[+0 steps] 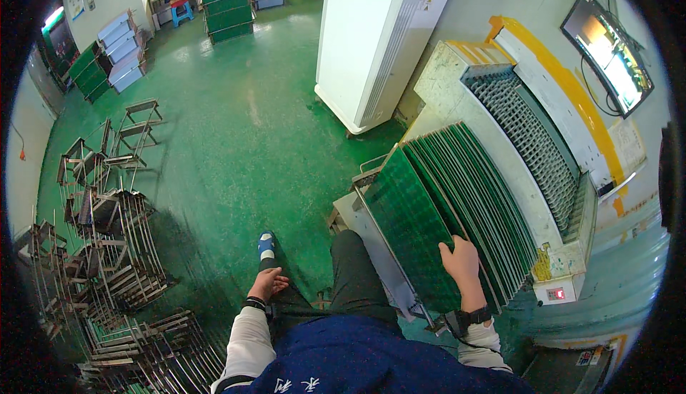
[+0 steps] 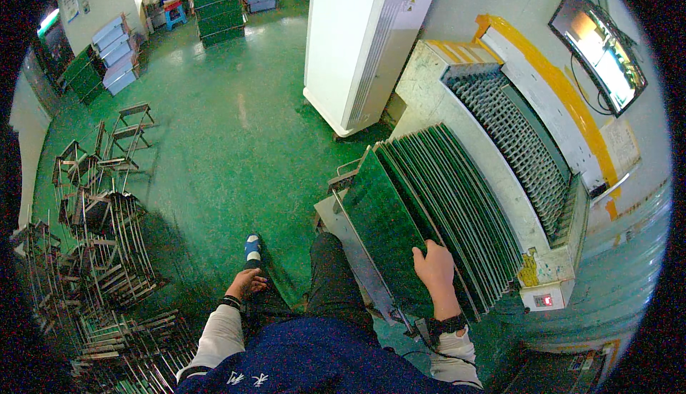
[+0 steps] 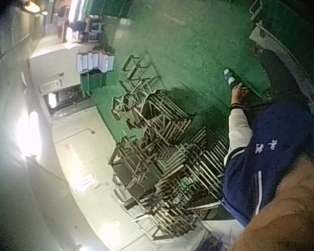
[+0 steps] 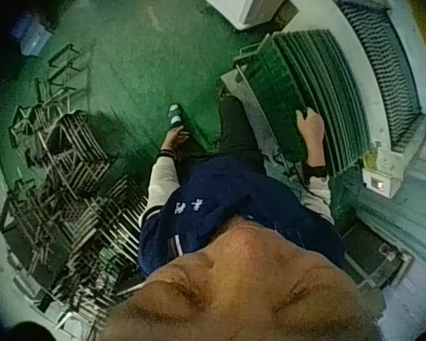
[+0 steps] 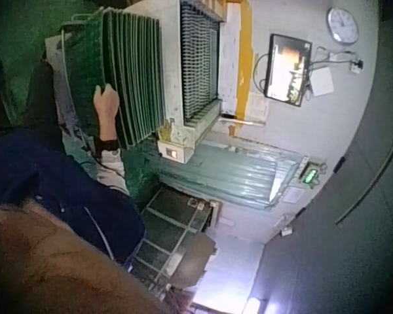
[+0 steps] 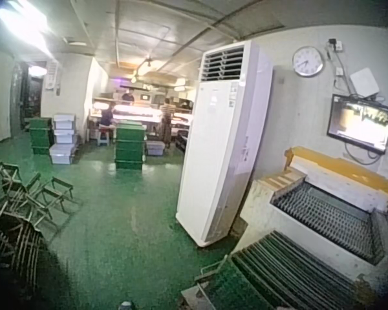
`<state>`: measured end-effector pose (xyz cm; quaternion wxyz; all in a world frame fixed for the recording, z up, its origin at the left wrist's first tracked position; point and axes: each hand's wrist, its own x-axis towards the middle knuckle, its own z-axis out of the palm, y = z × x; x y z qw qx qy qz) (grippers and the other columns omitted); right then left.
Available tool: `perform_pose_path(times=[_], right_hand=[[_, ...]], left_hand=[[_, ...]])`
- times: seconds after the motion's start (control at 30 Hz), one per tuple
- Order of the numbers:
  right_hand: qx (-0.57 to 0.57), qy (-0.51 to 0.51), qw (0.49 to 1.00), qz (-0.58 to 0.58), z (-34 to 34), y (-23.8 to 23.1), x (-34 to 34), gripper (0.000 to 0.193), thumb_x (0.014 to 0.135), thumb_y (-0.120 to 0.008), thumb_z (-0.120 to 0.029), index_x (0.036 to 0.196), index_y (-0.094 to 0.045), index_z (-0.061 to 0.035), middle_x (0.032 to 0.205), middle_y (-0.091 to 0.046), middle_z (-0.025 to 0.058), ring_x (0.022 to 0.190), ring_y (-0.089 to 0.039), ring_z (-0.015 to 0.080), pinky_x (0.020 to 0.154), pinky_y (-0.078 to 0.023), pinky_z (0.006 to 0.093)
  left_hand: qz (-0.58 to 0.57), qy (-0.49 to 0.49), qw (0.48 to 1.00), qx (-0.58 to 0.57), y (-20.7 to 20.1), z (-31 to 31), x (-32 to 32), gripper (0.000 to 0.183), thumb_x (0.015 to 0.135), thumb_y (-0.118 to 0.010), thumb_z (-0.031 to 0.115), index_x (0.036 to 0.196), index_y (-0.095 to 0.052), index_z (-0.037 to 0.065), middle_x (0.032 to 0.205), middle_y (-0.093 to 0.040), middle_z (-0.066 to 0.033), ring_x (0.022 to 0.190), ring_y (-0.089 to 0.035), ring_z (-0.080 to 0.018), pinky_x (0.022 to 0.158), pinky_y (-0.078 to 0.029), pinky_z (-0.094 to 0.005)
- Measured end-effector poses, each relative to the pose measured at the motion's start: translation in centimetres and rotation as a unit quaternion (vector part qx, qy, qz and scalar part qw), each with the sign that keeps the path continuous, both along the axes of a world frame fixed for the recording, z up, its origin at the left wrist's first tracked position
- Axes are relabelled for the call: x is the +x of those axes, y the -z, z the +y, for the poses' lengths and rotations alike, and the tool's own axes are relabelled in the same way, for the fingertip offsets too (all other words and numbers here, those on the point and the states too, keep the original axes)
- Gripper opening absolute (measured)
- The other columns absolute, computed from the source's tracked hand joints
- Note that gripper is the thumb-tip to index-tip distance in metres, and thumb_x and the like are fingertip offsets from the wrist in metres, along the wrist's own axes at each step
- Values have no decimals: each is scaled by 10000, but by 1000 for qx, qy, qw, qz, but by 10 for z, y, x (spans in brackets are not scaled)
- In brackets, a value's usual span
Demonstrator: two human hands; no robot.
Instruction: Moving large green circuit boards from a drying rack into a processing machine.
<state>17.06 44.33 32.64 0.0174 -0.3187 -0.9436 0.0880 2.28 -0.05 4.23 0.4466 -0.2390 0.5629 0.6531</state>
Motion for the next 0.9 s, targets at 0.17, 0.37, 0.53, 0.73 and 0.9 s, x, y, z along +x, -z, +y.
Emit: perform_pose_path(times=[0.17, 0.37, 0.53, 0.73, 0.9], right_hand=[[9, -7, 1000, 8, 2, 2, 0, 414, 803, -632, -303, 1010, -624, 56, 845, -639, 267, 818, -624, 404, 736, -498, 467], [23, -10, 1000, 19, 0, 0, 0, 377, 804, -630, -298, 966, -625, 42, 830, -633, 266, 808, -616, 411, 724, -491, 476], [13, -13, 999, 30, -1, 0, -1, 360, 804, -629, -299, 935, -622, 36, 821, -631, 259, 801, -611, 416, 718, -486, 483], [-4, -4, 1000, 13, -2, -4, -2, 356, 802, -630, -297, 929, -622, 36, 817, -631, 259, 803, -611, 416, 717, -484, 485], [-9, 2, 1000, -2, -2, -5, -3, 355, 801, -630, -292, 937, -623, 35, 817, -632, 258, 803, -612, 414, 719, -485, 485]], left_hand=[[-5, 0, 1000, -1, 3, 0, -1, 402, 922, -540, 248, 1223, -445, -1, 888, -648, -165, 697, -653, -221, 572, -539, -271], [-9, -3, 1000, -2, 2, 0, -1, 399, 920, -541, 245, 1216, -446, -5, 891, -648, -171, 699, -654, -228, 579, -545, -281], [-5, -2, 1000, 8, 2, 0, -1, 395, 921, -539, 245, 1214, -446, -3, 883, -645, -168, 697, -652, -232, 589, -546, -291], [-2, 0, 1000, 11, 3, -1, -1, 380, 924, -536, 245, 1203, -455, 0, 873, -647, -168, 698, -653, -230, 589, -546, -291], [-5, -6, 1000, 7, 2, 0, -1, 369, 928, -532, 244, 1197, -459, 2, 880, -651, -172, 688, -655, -232, 570, -543, -286]])
